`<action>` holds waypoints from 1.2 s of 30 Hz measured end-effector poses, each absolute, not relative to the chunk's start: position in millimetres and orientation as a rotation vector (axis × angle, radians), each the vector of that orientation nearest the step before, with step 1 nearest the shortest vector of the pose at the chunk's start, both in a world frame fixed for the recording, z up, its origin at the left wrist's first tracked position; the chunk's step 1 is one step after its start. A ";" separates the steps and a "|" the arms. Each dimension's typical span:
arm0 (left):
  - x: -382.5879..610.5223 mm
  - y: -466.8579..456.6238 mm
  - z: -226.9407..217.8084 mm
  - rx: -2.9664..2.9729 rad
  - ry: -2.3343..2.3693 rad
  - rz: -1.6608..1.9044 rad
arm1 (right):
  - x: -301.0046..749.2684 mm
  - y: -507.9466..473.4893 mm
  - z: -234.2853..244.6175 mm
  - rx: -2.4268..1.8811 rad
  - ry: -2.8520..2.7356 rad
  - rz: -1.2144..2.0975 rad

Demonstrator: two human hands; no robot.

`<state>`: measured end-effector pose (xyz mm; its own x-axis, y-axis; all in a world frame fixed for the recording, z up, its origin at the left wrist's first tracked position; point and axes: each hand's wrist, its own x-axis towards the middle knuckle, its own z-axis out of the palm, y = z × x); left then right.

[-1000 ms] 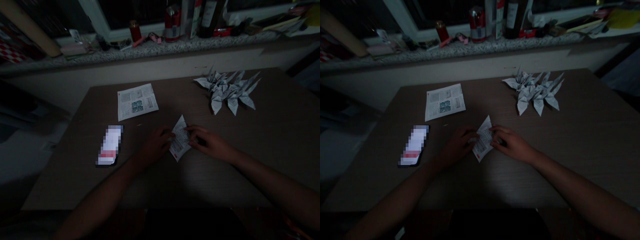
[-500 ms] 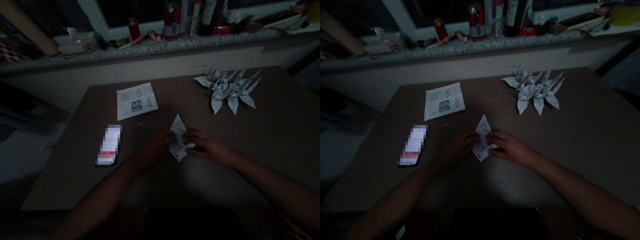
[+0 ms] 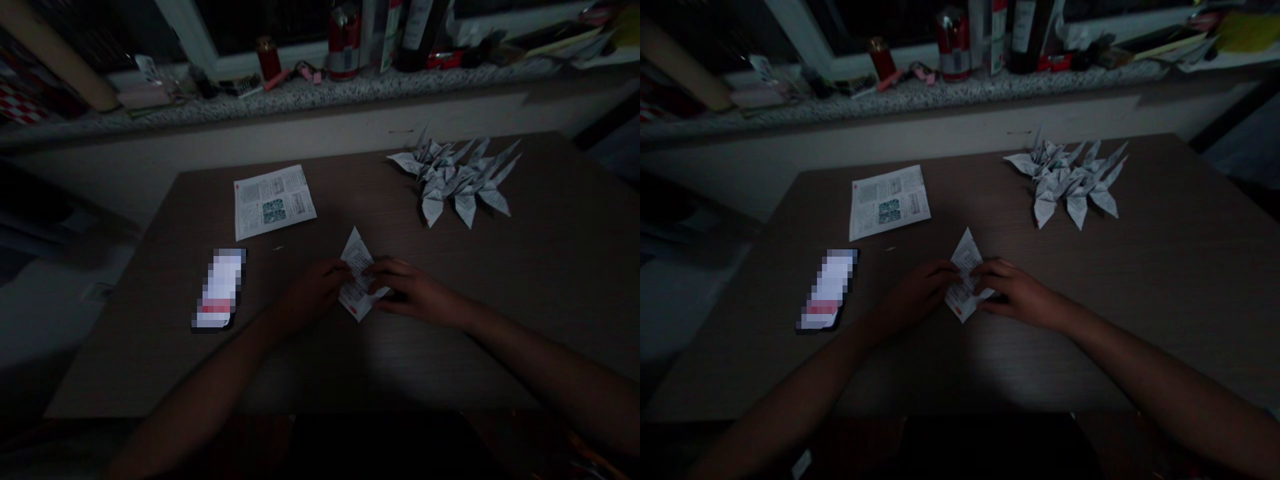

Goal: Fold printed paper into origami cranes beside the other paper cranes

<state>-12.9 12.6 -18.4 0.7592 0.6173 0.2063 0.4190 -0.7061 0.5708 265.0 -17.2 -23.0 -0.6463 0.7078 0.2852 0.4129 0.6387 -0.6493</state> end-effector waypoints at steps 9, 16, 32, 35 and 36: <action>-14.8 14.0 -20.5 2.434 0.773 0.527 | 264.7 -16.9 -20.0 -0.860 -2.321 0.776; -14.2 11.9 -13.5 2.408 0.781 0.547 | 262.7 -17.8 -20.5 -0.870 -2.298 0.775; -7.4 11.7 -17.3 2.588 0.984 0.490 | 261.3 -23.1 -19.5 -0.936 -2.235 0.678; -6.9 12.4 -13.9 2.628 0.990 0.452 | 260.8 -23.9 -22.1 -0.972 -2.297 0.518; -6.9 12.4 -13.0 2.639 0.985 0.440 | 260.3 -23.7 -23.6 -1.006 -2.300 0.469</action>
